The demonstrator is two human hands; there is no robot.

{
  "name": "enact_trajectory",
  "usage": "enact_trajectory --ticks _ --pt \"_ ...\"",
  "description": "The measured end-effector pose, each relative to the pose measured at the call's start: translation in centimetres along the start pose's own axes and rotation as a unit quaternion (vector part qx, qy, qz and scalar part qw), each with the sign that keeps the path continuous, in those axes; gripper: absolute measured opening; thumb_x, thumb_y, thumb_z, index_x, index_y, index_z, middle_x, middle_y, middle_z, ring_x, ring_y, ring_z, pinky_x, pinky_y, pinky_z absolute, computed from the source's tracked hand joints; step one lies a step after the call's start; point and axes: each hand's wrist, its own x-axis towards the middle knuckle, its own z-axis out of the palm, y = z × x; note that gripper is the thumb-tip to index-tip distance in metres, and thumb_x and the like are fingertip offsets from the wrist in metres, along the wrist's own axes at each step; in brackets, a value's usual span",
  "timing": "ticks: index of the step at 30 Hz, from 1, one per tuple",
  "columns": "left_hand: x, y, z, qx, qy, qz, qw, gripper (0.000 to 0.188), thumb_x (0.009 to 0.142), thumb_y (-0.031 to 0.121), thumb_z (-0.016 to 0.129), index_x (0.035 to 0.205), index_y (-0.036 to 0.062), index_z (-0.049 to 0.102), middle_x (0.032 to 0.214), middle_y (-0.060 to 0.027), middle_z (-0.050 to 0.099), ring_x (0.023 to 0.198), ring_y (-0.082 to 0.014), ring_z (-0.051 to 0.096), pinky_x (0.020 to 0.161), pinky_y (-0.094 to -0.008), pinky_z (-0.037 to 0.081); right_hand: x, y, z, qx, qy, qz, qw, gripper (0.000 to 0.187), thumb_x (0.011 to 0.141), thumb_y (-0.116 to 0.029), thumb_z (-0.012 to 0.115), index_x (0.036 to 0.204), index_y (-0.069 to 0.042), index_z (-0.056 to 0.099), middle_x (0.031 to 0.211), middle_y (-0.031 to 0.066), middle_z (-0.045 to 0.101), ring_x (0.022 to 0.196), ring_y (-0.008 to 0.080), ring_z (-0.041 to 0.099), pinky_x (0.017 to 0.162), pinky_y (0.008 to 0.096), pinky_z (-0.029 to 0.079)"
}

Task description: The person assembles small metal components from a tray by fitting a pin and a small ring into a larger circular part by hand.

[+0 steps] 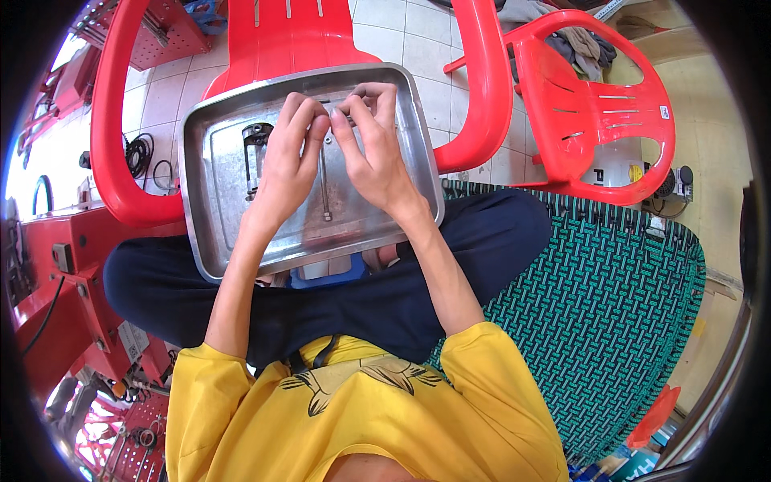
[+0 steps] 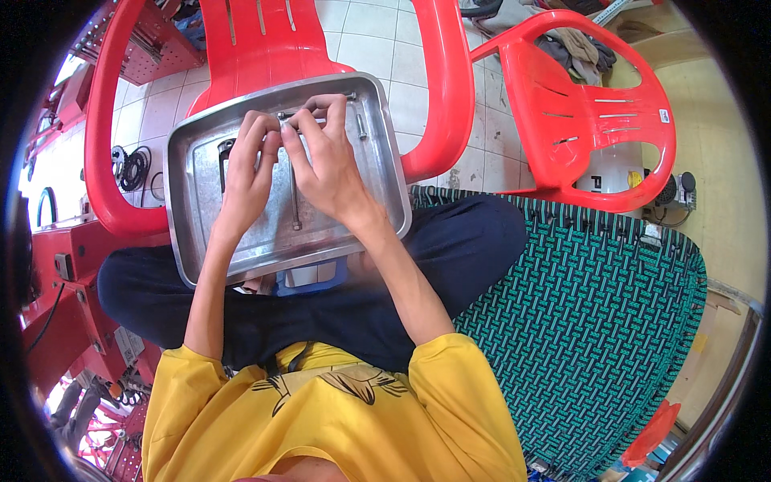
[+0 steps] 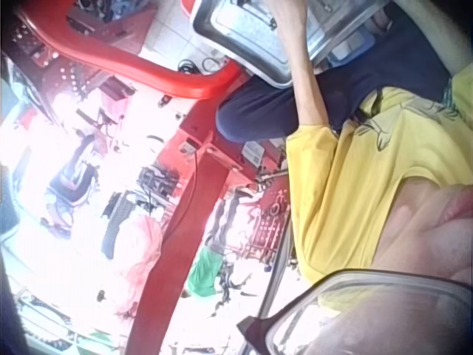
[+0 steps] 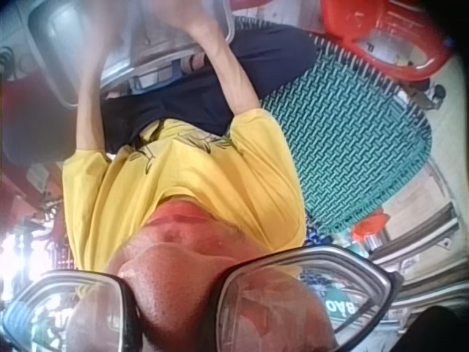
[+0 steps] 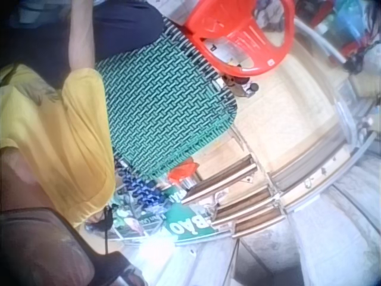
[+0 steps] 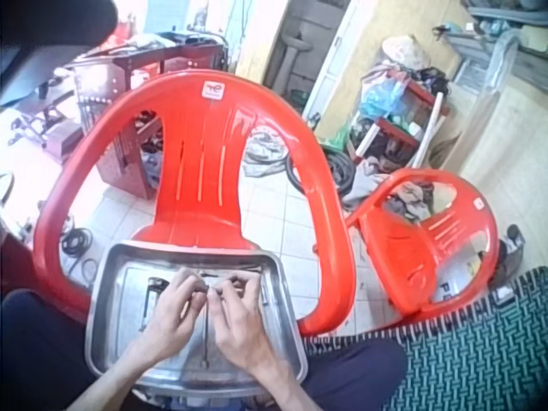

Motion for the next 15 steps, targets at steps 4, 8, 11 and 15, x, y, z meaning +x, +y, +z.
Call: enact_trajectory --ticks 4,8,11,15 --pt "0.1 0.4 0.0 0.075 0.033 0.072 0.994 0.013 0.094 -0.006 0.061 0.105 -0.0013 0.057 0.107 -0.0151 0.054 0.089 -0.0339 0.061 0.073 -0.0404 0.052 -0.2 0.8 0.2 0.097 -0.006 0.081 0.992 0.023 0.104 -0.021 0.055 0.102 0.001 0.060 0.116 0.0163 0.044 0.105 0.0283 0.052 0.091 0.0375 0.045" --pt "0.2 -0.2 -0.4 0.090 0.041 0.119 0.988 0.021 0.090 -0.008 0.064 0.108 -0.0003 0.058 0.112 -0.0149 0.056 0.091 -0.0316 0.064 0.073 -0.0400 0.054 -0.1 1.1 0.1 0.149 -0.027 0.126 0.980 0.025 0.105 -0.023 0.055 0.102 0.002 0.060 0.116 0.0141 0.045 0.105 0.0266 0.051 0.092 0.0366 0.044" --pt "0.3 0.1 0.0 0.018 0.048 0.059 0.997 0.010 0.097 0.002 0.062 0.106 0.0006 0.058 0.109 -0.0137 0.056 0.091 -0.0278 0.061 0.072 -0.0369 0.051 0.1 -0.3 0.0 0.142 0.001 0.121 0.982 0.023 0.104 -0.022 0.056 0.104 0.001 0.059 0.116 0.0146 0.044 0.104 0.0271 0.051 0.093 0.0379 0.044" --pt "-0.2 -0.5 -0.1 0.021 0.002 0.016 1.000 0.013 0.104 0.013 0.056 0.106 0.0001 0.056 0.101 -0.0147 0.052 0.088 -0.0324 0.056 0.074 -0.0383 0.047 -0.1 0.3 0.0 -0.045 -0.008 -0.003 0.999 0.017 0.105 -0.019 0.056 0.106 -0.002 0.059 0.119 0.0139 0.043 0.106 0.0256 0.049 0.093 0.0354 0.043"
